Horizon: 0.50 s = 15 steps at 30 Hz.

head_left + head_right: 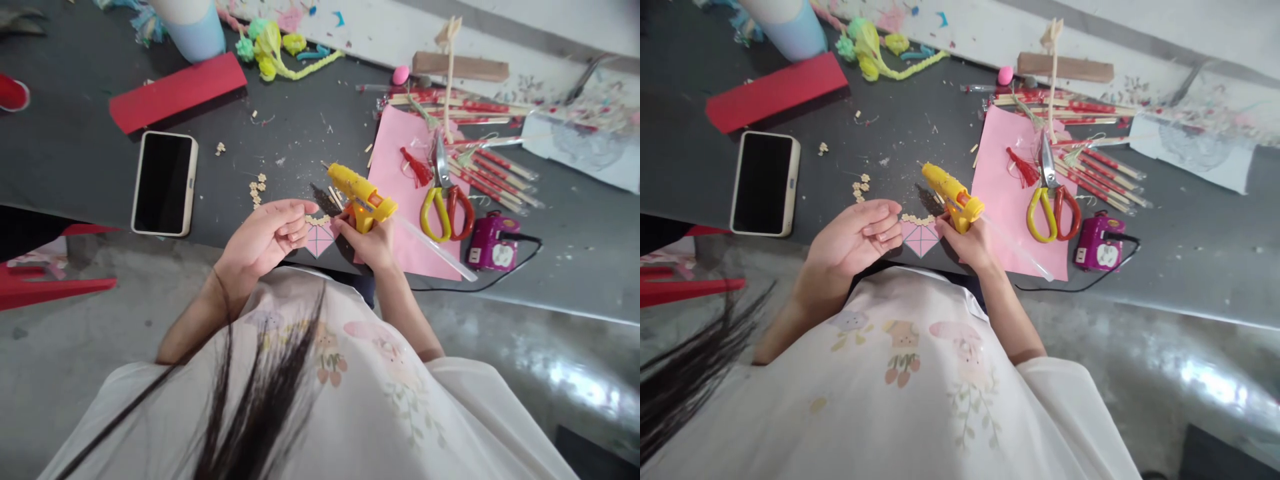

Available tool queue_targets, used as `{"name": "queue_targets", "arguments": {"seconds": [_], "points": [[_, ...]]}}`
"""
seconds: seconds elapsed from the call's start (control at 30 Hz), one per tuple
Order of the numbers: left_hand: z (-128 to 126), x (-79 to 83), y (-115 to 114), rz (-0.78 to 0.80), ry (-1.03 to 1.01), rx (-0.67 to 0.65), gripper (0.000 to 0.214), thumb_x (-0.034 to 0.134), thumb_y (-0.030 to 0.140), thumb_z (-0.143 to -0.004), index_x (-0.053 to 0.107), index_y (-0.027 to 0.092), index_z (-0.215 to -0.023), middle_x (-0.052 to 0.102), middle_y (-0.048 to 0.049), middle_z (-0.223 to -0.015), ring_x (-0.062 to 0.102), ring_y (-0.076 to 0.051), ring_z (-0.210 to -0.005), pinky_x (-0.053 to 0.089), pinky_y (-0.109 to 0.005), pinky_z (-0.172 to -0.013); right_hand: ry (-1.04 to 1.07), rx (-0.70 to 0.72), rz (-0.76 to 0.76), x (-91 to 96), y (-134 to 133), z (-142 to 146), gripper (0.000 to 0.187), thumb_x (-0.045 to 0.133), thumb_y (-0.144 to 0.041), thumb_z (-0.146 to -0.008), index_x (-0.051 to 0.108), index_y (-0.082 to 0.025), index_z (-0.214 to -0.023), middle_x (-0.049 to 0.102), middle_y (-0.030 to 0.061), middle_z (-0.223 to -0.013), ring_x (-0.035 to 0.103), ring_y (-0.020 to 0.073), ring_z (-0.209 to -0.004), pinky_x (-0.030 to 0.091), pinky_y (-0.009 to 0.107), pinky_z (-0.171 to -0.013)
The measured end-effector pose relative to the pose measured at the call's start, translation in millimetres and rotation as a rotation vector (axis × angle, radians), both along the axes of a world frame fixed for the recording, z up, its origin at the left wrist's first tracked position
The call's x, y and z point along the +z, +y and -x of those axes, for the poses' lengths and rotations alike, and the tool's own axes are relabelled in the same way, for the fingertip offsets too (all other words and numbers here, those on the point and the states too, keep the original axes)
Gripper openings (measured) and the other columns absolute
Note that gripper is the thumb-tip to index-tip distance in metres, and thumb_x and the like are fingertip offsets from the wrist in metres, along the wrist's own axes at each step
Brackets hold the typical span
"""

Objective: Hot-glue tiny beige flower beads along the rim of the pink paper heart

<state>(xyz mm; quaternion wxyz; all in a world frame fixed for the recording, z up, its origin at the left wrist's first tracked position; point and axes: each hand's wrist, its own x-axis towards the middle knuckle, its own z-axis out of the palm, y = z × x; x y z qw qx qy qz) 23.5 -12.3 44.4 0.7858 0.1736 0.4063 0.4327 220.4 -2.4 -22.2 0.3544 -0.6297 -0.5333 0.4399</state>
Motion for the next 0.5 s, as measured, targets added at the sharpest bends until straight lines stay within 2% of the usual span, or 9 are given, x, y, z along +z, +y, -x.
{"name": "queue_targets", "arguments": {"seconds": [0.1,0.23,0.33,0.4,0.5], "points": [[1.4,2.9,-2.1,0.009,-0.012,-0.014,0.006,0.069,0.020,-0.079,0.073,0.015,-0.078,0.023,0.0087,-0.052,0.028,-0.006,-0.051,0.030,-0.020,-0.050,0.017,0.012,-0.023,0.8,0.1,0.7,0.012,0.072,-0.031,-0.072,0.063,-0.025,-0.078,0.066,-0.0049,-0.069,0.063,0.0152,-0.065,0.060,0.036,-0.070],[2.8,5.3,-4.9,0.005,0.116,-0.046,0.005,0.068,0.026,-0.079,0.069,0.021,-0.079,0.024,0.0077,-0.053,0.027,-0.008,-0.052,0.030,-0.024,-0.051,0.020,0.036,-0.031,3.2,0.5,1.5,0.011,0.071,-0.030,-0.074,0.063,-0.025,-0.078,0.062,-0.0041,-0.068,0.064,0.0156,-0.068,0.061,0.037,-0.072],[2.8,3.5,-9.3,-0.045,0.202,-0.084,0.017,0.073,0.033,-0.075,0.062,0.021,-0.069,0.027,0.0073,-0.053,0.026,-0.008,-0.052,0.028,-0.026,-0.051,-0.003,0.018,-0.012,1.6,0.2,0.4,0.013,0.072,-0.033,-0.074,0.063,-0.025,-0.078,0.060,-0.0044,-0.065,0.062,0.0149,-0.065,0.060,0.035,-0.068],[2.9,-1.1,-14.2,-0.090,0.248,-0.110,0.026,0.075,0.036,-0.073,0.056,0.021,-0.063,0.031,0.0069,-0.054,0.026,-0.007,-0.051,0.027,-0.026,-0.051,0.000,0.006,-0.008,-0.9,-0.2,-0.7,0.016,0.074,-0.035,-0.073,0.063,-0.024,-0.077,0.061,-0.0042,-0.066,0.061,0.0144,-0.064,0.060,0.034,-0.066],[5.6,-11.1,-23.3,-0.143,0.365,-0.106,0.022,0.073,0.038,-0.074,0.063,0.019,-0.068,0.044,0.0051,-0.059,0.034,-0.007,-0.054,0.027,-0.026,-0.052,0.028,-0.002,-0.021,-3.7,-0.7,-1.8,0.018,0.075,-0.037,-0.071,0.062,-0.024,-0.073,0.063,-0.0037,-0.066,0.061,0.0144,-0.063,0.060,0.034,-0.066]]}}
